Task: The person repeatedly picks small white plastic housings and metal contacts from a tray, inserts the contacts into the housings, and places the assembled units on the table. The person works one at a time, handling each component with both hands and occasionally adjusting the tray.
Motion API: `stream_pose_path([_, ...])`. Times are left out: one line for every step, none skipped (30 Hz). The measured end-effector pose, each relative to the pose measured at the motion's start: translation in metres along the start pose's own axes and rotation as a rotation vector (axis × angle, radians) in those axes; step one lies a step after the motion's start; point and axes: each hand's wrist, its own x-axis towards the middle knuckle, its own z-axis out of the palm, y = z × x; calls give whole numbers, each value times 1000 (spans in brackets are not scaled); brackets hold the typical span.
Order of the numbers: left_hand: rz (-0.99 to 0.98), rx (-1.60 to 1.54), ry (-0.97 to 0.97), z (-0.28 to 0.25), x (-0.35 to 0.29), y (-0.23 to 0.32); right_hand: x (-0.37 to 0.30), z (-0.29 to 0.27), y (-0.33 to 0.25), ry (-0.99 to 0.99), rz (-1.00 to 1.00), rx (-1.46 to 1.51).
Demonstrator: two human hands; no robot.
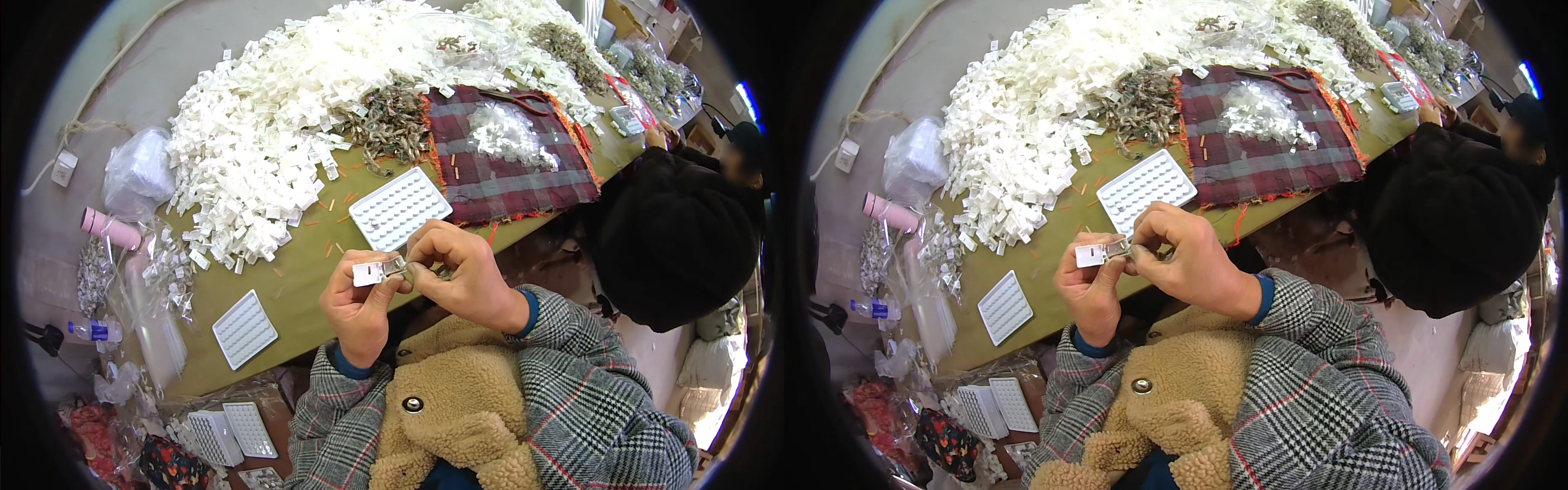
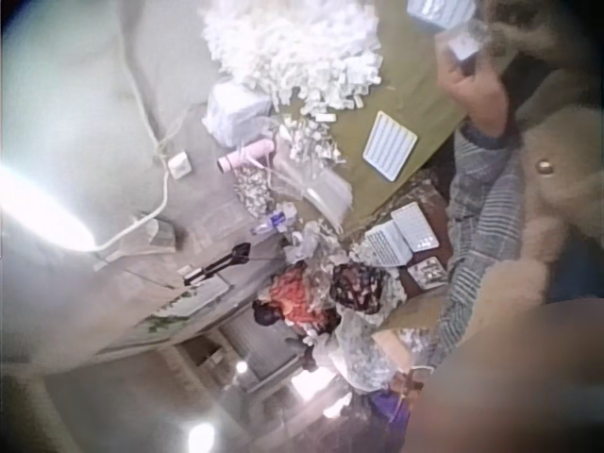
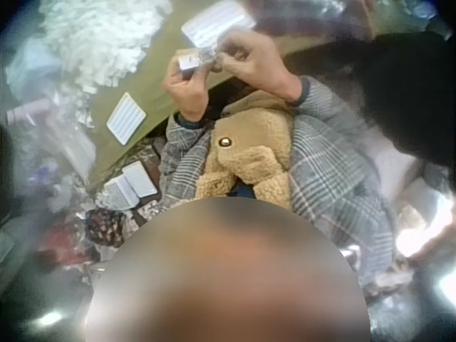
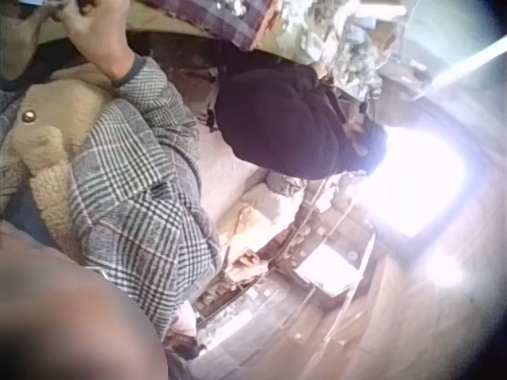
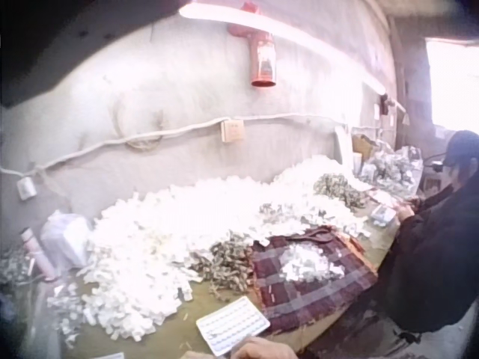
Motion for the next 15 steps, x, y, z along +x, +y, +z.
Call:
stream_pose_path([46,-11,-11,2,0,-1,-1,-3,2,-20,123,153])
stream_pose_path([54,-2,-17,3,-1,-1,0,-6,5,-85,213,326])
stream_pose_path([49,23,-15,6,-2,-3,-2,-8,5,-91,335,373])
stream_pose_path([23,-49,-14,7,-2,-3,-1,-11,8,-143,424,441])
stream_pose_path([-17,-108,-11,9,-3,-4,-3,-15,8,-186,455,542])
stream_pose_path([-56,-167,-42,10,-3,-4,-2,-17,10,-203,557,542])
stream_pose_path([-172,-296,-19,12,-4,-4,-5,-21,10,-211,601,577])
stream_pose_path([-286,-426,-29,13,-5,-3,-4,-22,12,-218,646,611])
stream_pose_path([-381,-568,-23,14,-6,-3,-6,-26,11,-265,606,559])
stream_pose_path([-444,-537,2,16,-7,-3,-5,-27,12,-150,368,277])
stream_pose_path([-493,-517,40,20,-8,-6,-8,-30,11,-33,108,28])
stream_pose_path([-517,-531,65,19,-9,-3,-8,-31,12,54,-109,-228])
stream_pose_path([-510,-488,91,21,-11,-4,-9,-33,11,57,-54,-154])
stream_pose_path([-535,-432,97,22,-12,-5,-10,-34,11,31,-97,-83])
stream_pose_path([-528,-408,92,25,-14,-6,-11,-35,10,-10,-73,-26])
